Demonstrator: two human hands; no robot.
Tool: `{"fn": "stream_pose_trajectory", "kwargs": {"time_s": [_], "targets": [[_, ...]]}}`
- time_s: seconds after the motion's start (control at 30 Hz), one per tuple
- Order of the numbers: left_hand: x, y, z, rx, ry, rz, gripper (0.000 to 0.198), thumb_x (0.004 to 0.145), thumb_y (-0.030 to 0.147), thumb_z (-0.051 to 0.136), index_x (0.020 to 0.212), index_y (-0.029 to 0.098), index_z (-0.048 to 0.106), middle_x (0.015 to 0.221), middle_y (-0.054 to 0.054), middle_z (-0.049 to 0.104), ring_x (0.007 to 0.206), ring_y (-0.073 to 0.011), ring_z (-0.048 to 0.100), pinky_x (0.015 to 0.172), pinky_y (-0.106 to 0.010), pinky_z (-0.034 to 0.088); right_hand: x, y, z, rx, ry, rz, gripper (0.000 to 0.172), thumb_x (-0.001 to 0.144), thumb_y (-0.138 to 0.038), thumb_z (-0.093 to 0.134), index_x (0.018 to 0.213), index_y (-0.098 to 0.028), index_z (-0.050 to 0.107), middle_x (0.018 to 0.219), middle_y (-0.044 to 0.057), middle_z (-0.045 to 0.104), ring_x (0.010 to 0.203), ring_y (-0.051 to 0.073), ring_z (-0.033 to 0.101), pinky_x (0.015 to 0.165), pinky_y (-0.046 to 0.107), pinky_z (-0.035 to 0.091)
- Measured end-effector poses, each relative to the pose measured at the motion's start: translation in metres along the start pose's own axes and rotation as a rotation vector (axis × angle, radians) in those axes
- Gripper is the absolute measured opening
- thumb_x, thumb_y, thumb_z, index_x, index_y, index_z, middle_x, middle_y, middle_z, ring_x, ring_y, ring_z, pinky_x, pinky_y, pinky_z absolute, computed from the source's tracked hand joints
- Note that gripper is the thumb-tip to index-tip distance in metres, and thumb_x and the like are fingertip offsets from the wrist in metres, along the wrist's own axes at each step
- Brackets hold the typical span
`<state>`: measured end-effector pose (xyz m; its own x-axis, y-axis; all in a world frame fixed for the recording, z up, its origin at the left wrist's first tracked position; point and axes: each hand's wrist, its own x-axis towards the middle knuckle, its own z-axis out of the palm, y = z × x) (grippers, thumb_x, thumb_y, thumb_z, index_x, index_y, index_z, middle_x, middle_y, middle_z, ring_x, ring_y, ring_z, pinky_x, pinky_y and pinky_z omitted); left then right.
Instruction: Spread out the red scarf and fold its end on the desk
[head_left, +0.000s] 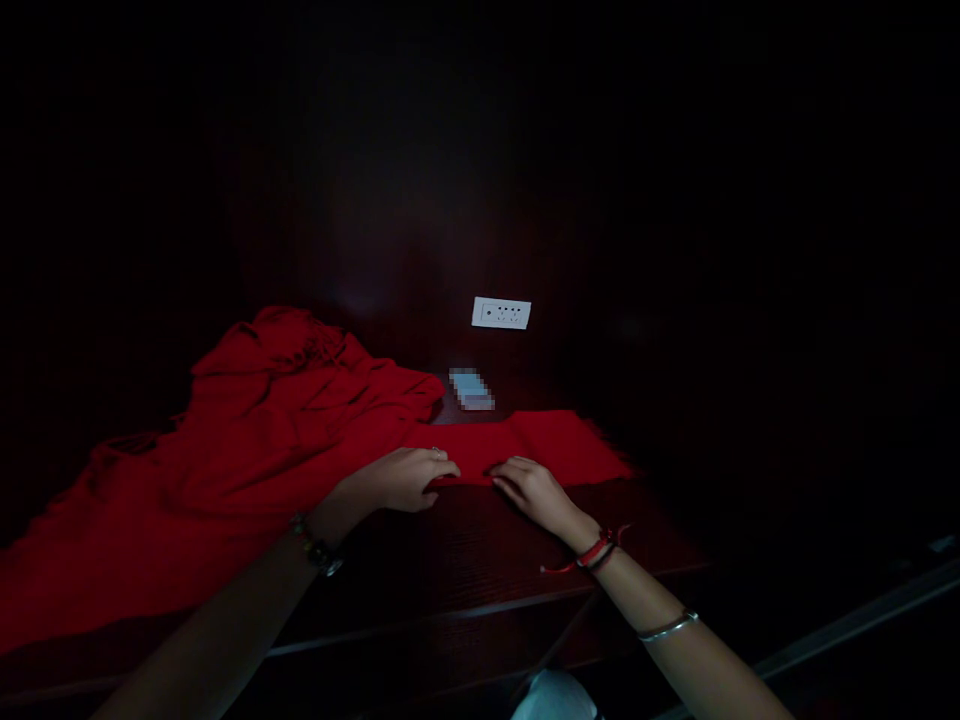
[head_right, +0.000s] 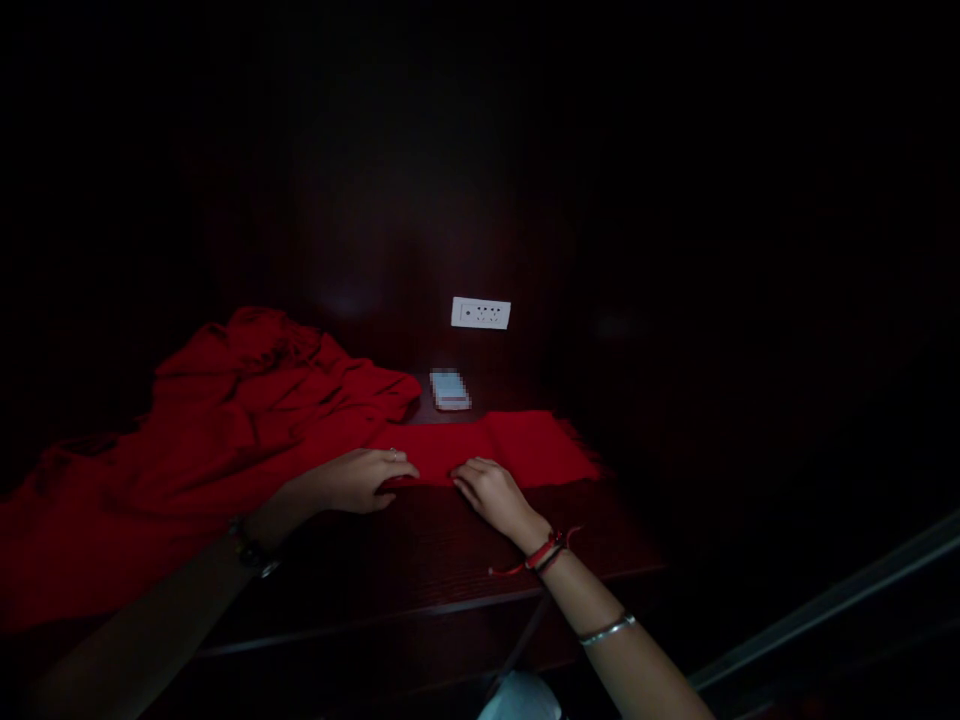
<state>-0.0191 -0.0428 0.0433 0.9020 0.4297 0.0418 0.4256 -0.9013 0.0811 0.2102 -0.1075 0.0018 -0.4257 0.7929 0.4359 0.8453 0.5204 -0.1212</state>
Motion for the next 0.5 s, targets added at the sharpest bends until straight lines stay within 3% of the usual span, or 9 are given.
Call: {"fn": "stream_pose_trajectory", "kwargs": {"time_s": [0.1,0.3,0.5], "targets": [[0.002,-0.007,0.000,-0.028,0.033,-0.011,0.026,0.079,0.017,0.044,0.103,0.021,0.053,0.103,-0.004,0.058,0.095,-0.0173,0.052,0.082,-0.026,0.038,0.007,0.004,-0.004,0.131,-0.024,0.034,0.020,0.086,-0.021,0.041,0.097,-0.016,0.058,0.089,0.006,0.062,0.082,0.013,0.056,0.074,0.024,0.042],[0.002,-0.017,0.000,-0.013,0.064,-0.038,0.015,0.080,0.024,0.050,0.092,0.020,0.057,0.085,-0.001,0.062,0.078,-0.0150,0.055,0.068,-0.022,0.039,0.027,-0.014,-0.005,0.186,-0.053,0.000,0.029,0.074,-0.031,0.060,0.099,-0.017,0.055,0.088,0.005,0.059,0.080,0.014,0.056,0.071,0.025,0.043],[0.000,-0.013,-0.003,0.074,0.039,-0.080,0.014,0.082,0.028,0.047,0.086,0.020,0.058,0.078,-0.002,0.061,0.073,-0.0157,0.055,0.063,-0.022,0.038,0.026,-0.020,0.016,0.155,-0.027,0.003,0.012,0.081,-0.023,0.052,0.088,-0.015,0.058,0.081,0.005,0.061,0.076,0.013,0.056,0.070,0.022,0.042]]}}
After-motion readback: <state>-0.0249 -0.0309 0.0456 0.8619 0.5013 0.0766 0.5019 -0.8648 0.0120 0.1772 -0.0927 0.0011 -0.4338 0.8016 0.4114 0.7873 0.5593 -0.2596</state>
